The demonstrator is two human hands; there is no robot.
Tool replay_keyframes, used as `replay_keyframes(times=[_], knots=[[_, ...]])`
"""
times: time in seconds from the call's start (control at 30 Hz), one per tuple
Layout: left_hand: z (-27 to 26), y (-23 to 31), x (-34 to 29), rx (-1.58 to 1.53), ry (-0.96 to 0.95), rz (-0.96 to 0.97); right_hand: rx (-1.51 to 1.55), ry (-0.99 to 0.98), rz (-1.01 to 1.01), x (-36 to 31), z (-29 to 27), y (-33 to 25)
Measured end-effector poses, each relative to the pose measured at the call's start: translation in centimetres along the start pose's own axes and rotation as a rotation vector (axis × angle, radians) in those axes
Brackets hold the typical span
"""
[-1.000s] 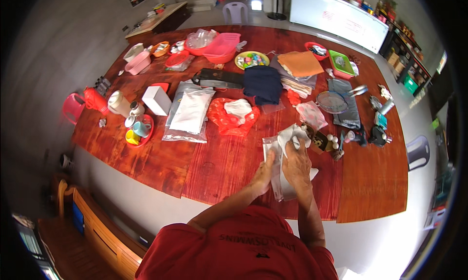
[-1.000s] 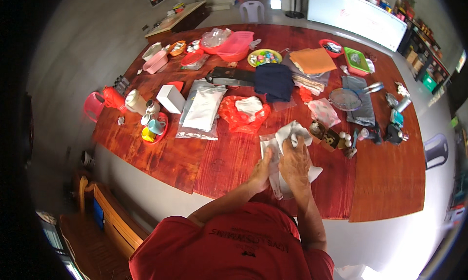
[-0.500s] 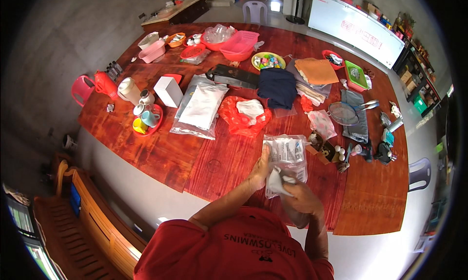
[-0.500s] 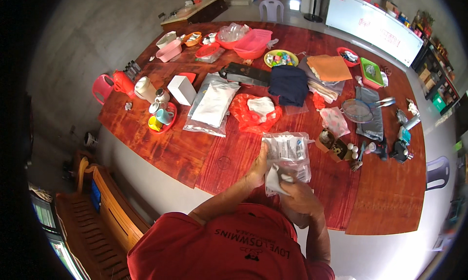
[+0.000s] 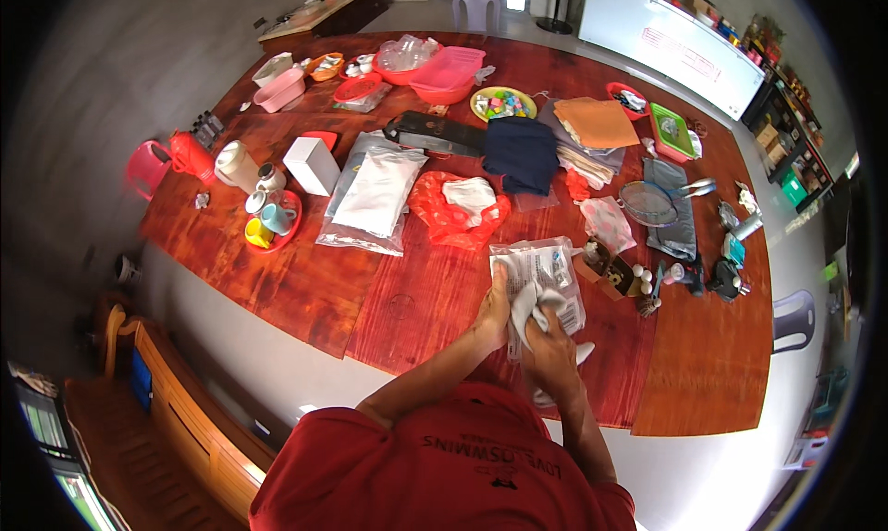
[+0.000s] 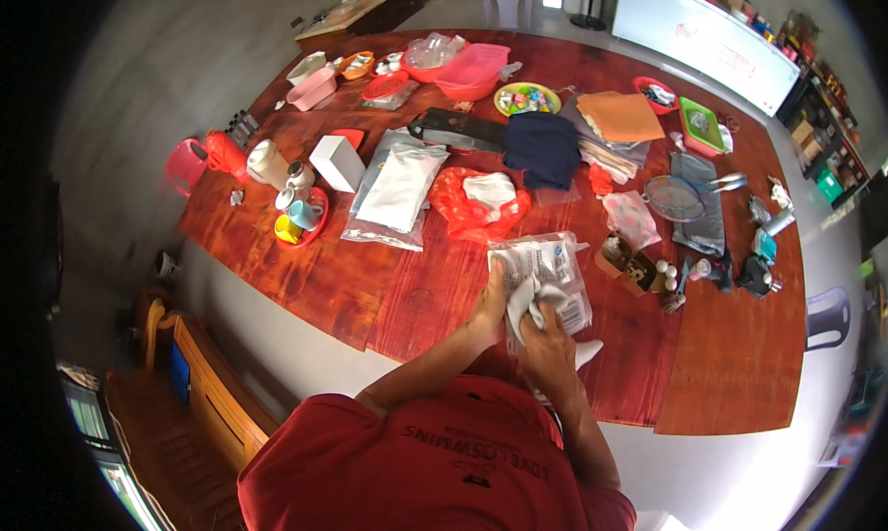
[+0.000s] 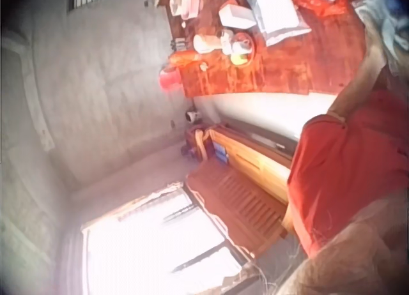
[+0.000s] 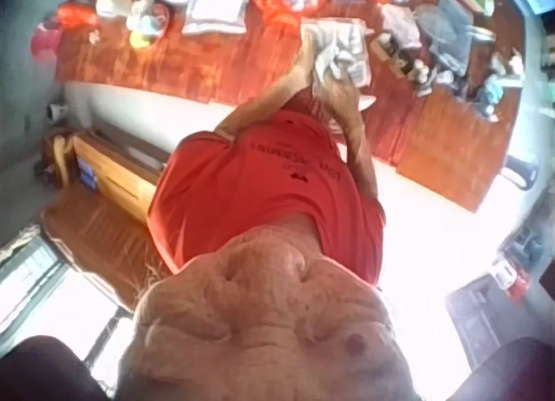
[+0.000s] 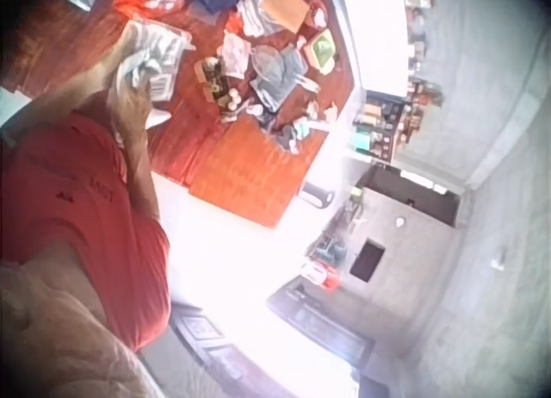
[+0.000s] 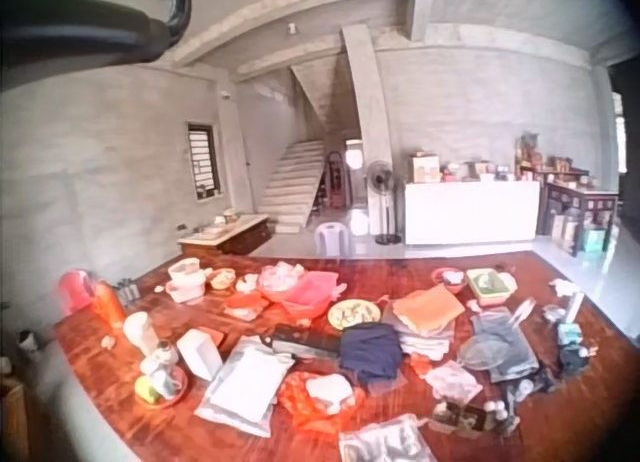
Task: The person wipes various small items on a wooden table using a white cloth. They handle a small white bottle, a small square box, a shuttlecock, a small brown box, and a plastic package, wiping each one individually before placing it back on the table.
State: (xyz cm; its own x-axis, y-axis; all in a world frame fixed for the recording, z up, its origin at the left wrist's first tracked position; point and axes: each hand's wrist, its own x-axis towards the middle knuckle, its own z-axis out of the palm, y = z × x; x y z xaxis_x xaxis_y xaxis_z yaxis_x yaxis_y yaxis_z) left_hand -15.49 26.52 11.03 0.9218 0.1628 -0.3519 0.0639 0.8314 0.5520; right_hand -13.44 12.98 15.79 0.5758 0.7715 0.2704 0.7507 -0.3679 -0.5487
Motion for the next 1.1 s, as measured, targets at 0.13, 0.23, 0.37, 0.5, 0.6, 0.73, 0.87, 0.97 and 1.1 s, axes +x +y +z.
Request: replay_keyframes(times=[0.13,0.23,0.37,0.5,0.6,0.73,0.87,0.97,1.1], knots=[[-1.4,-1.0,1.4,-0.137,0.091,0.096,-0.14,0.121,-0.053,-1.6,0.8,-0.4],[2.4,-0.1,0.1,-0.118,0.252,0.099,-0.501,0.237,0.027,-2.4,2.4,0.5],[0.7,-0.6,1.3,-0.404,0.076,0.063,-0.513,0.34,0.055,-1.4,1.7,0.4],[1.6,0.3,0.9,-0.361,0.145,0.056,-0.427,0.223,0.036,-1.2,0.4,1.2],[0.6,0.0,1.0,-0.166,0.155,0.145,-0.294,0.105,0.12,-1.5,-0.1,2.7],[0.1,-0.6,0.7,0.626,0.587,0.552,-0.271,0.056,0.131,-1.7,-0.8,2.9],[-0.8,0.0,0.0,1.47,0.406,1.1,-0.222,-0.01,0.155,-1.8,-1.9,3.5],[1.3,1.1,-2.0,1.736,-0.205,0.955,-0.216,-0.056,0.115,-1.8,-2.8,4.1],[3.6,2.7,-2.6,1.908,-0.402,0.324,-0.165,-0.104,0.021,-1.5,-4.4,4.0]])
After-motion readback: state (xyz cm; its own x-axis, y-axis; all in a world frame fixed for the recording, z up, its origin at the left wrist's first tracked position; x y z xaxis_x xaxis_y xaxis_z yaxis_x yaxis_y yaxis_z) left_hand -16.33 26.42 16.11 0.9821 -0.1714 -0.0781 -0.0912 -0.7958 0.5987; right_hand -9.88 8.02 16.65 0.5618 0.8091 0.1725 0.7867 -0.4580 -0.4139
